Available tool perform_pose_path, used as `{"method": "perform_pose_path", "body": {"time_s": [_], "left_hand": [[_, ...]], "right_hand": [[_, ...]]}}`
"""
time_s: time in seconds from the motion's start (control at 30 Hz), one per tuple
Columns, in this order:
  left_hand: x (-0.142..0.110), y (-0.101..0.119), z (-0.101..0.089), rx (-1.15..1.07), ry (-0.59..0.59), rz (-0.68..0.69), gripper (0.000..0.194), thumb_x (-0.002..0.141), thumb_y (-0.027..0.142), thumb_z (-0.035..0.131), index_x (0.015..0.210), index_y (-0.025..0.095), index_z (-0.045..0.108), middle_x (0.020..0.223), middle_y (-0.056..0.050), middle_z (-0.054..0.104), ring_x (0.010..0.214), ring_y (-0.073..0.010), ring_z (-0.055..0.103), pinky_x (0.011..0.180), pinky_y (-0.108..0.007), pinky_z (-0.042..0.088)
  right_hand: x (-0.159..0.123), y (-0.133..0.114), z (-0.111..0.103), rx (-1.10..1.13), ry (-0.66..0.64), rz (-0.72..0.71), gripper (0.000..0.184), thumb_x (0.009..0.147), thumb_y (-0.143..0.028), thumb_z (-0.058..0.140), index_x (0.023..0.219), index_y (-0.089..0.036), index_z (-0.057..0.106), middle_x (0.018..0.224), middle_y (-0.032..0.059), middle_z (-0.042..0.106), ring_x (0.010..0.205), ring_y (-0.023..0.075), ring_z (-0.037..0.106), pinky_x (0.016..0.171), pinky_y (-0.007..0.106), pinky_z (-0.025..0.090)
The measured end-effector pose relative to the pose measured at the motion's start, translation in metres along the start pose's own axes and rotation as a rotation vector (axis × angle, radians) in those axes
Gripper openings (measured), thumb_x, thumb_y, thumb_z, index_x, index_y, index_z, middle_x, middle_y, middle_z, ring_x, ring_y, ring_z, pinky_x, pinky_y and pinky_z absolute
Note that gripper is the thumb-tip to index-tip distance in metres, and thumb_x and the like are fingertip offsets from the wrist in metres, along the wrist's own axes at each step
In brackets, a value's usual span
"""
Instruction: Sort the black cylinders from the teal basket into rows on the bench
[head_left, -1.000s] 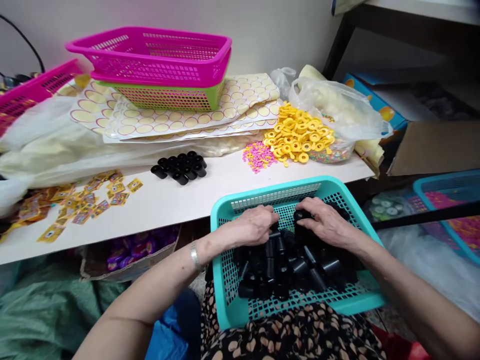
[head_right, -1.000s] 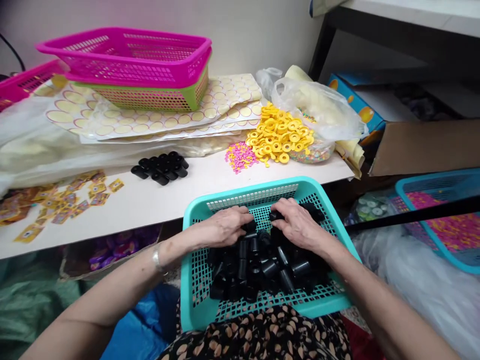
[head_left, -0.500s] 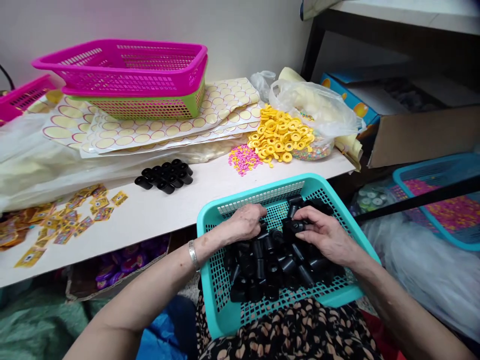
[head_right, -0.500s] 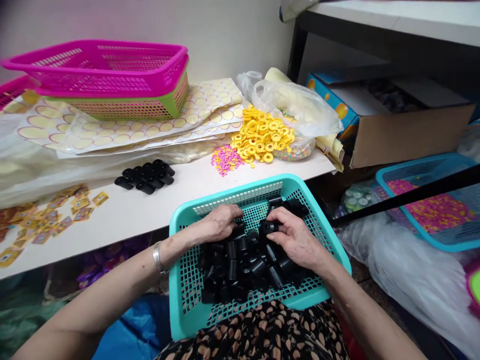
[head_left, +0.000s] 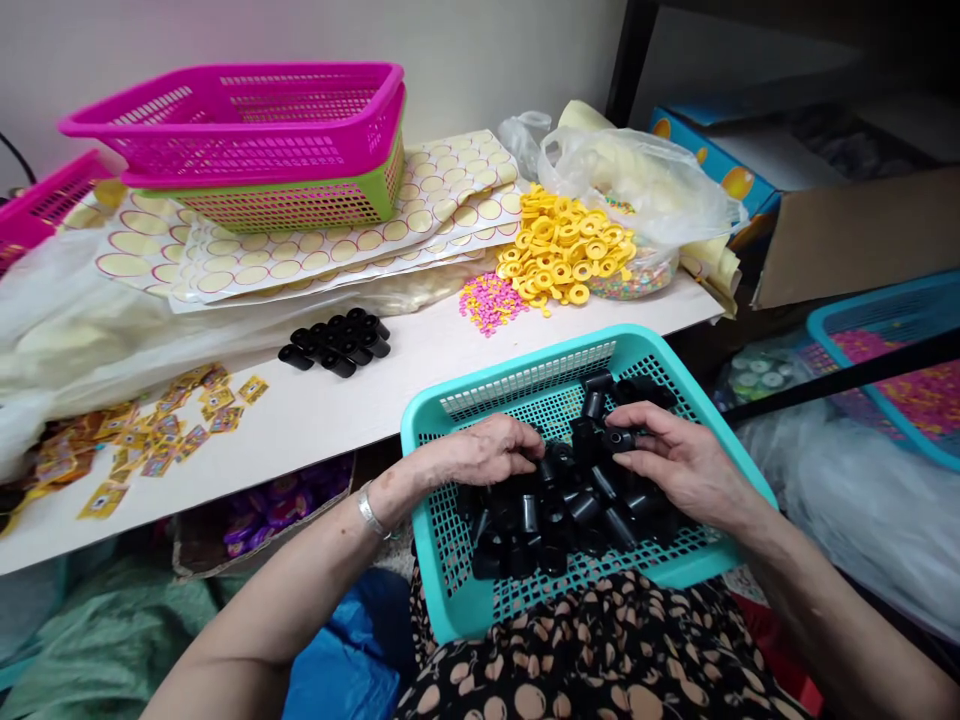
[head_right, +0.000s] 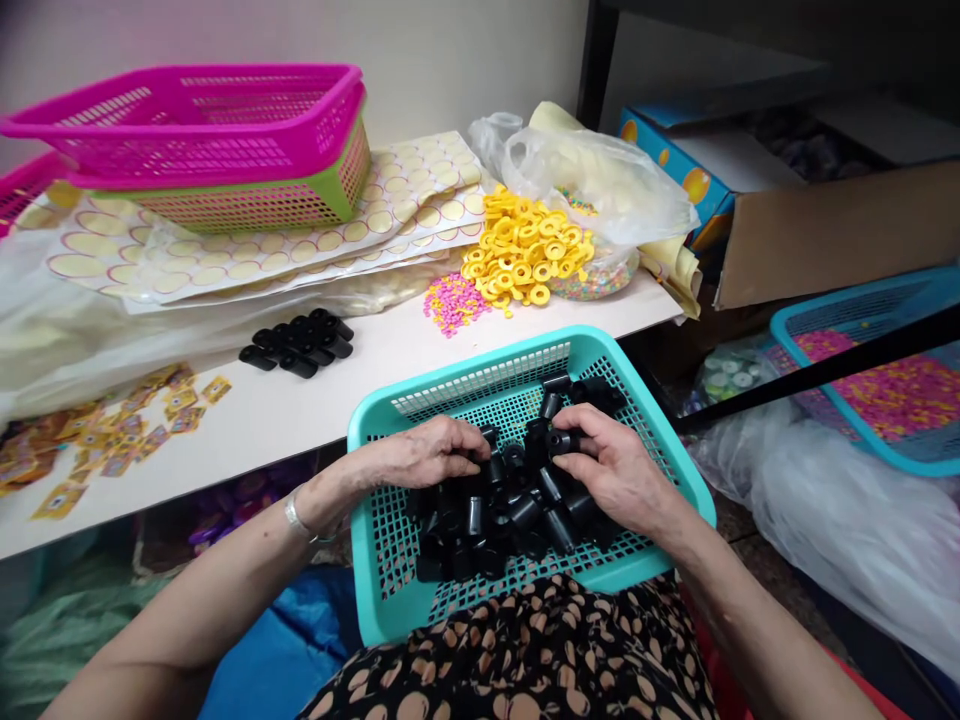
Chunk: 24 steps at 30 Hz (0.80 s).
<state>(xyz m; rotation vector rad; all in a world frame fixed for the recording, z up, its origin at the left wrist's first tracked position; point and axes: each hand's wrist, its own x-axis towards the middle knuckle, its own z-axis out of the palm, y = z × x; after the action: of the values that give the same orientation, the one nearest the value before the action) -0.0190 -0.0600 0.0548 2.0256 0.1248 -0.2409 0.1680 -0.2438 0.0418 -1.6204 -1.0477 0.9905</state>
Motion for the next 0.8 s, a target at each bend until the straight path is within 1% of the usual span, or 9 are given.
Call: {"method": "perform_pose_path", "body": {"time_s": [0.07, 0.17, 0.23, 0.37, 0.43, 0.5, 0.6, 0.67, 0.8], "left_hand": [[-0.003, 0.002, -0.002, 0.043, -0.055, -0.018, 0.012, 0.078, 0.019, 0.057, 0.084, 0.017, 0.066, 0.078, -0.003, 0.063, 0.075, -0.0166, 0.055, 0.071, -0.028, 0.042], [-0.008, 0.005, -0.002, 0.099, -0.134, -0.043, 0.012, 0.079, 0.021, 0.057, 0.086, 0.016, 0.066, 0.080, -0.003, 0.062, 0.077, -0.0171, 0.055, 0.071, -0.028, 0.041], [-0.011, 0.006, 0.000, 0.114, -0.138, -0.056, 0.011, 0.080, 0.023, 0.057, 0.085, 0.016, 0.065, 0.079, -0.003, 0.061, 0.075, -0.0164, 0.055, 0.069, -0.027, 0.041], [-0.016, 0.007, 0.002, 0.088, -0.087, -0.099, 0.009, 0.076, 0.023, 0.062, 0.080, 0.015, 0.065, 0.077, -0.003, 0.061, 0.071, -0.0153, 0.053, 0.066, -0.027, 0.040], [-0.019, 0.009, 0.000, -0.054, -0.040, -0.170, 0.011, 0.076, 0.021, 0.060, 0.084, 0.015, 0.065, 0.075, -0.002, 0.062, 0.069, -0.0140, 0.053, 0.064, -0.026, 0.040], [-0.022, 0.011, -0.004, -0.313, 0.046, -0.233, 0.018, 0.076, 0.022, 0.061, 0.092, 0.015, 0.065, 0.078, -0.001, 0.063, 0.069, -0.0128, 0.054, 0.065, -0.026, 0.042], [-0.027, 0.014, -0.008, -0.664, 0.165, -0.260, 0.029, 0.070, 0.022, 0.068, 0.097, 0.013, 0.064, 0.084, -0.003, 0.066, 0.072, -0.0126, 0.058, 0.070, -0.027, 0.044], [-0.028, 0.014, -0.006, -0.785, 0.190, -0.262, 0.031, 0.067, 0.021, 0.072, 0.097, 0.013, 0.066, 0.084, -0.004, 0.067, 0.072, -0.0126, 0.059, 0.070, -0.027, 0.046], [-0.025, 0.013, 0.001, -0.941, 0.211, -0.234, 0.032, 0.065, 0.022, 0.075, 0.095, 0.012, 0.068, 0.081, -0.005, 0.067, 0.068, -0.0118, 0.059, 0.064, -0.025, 0.048]], "right_hand": [[-0.001, 0.000, 0.001, -0.014, 0.002, -0.018, 0.027, 0.076, -0.021, 0.061, 0.103, -0.022, 0.058, 0.104, 0.0039, 0.058, 0.090, 0.0183, 0.060, 0.078, 0.032, 0.052], [-0.002, -0.001, 0.005, -0.018, -0.003, -0.033, 0.026, 0.077, -0.020, 0.061, 0.102, -0.023, 0.058, 0.103, 0.0033, 0.058, 0.091, 0.0182, 0.059, 0.080, 0.032, 0.052], [-0.002, -0.001, 0.009, -0.008, -0.015, -0.043, 0.026, 0.077, -0.019, 0.060, 0.102, -0.023, 0.058, 0.102, 0.0030, 0.058, 0.093, 0.0183, 0.059, 0.082, 0.033, 0.052], [-0.002, -0.003, 0.016, -0.011, -0.050, -0.085, 0.025, 0.078, -0.016, 0.058, 0.102, -0.023, 0.057, 0.100, 0.0021, 0.056, 0.092, 0.0171, 0.059, 0.081, 0.031, 0.052], [-0.003, -0.006, 0.018, -0.066, -0.060, -0.140, 0.025, 0.079, -0.014, 0.057, 0.102, -0.023, 0.057, 0.101, 0.0026, 0.057, 0.093, 0.0172, 0.058, 0.080, 0.031, 0.051], [-0.004, -0.012, 0.020, -0.143, -0.067, -0.217, 0.024, 0.079, -0.014, 0.058, 0.102, -0.023, 0.059, 0.103, 0.0034, 0.058, 0.095, 0.0181, 0.057, 0.082, 0.032, 0.049], [-0.006, -0.025, 0.024, -0.199, -0.080, -0.322, 0.024, 0.081, -0.015, 0.058, 0.103, -0.023, 0.060, 0.103, 0.0041, 0.060, 0.097, 0.0186, 0.057, 0.084, 0.033, 0.048], [-0.007, -0.034, 0.027, -0.191, -0.074, -0.374, 0.025, 0.082, -0.016, 0.058, 0.105, -0.024, 0.060, 0.102, 0.0045, 0.060, 0.096, 0.0183, 0.058, 0.084, 0.033, 0.049], [-0.006, -0.046, 0.033, -0.180, -0.071, -0.432, 0.025, 0.083, -0.016, 0.058, 0.107, -0.024, 0.060, 0.103, 0.0047, 0.060, 0.094, 0.0174, 0.058, 0.083, 0.032, 0.049]]}}
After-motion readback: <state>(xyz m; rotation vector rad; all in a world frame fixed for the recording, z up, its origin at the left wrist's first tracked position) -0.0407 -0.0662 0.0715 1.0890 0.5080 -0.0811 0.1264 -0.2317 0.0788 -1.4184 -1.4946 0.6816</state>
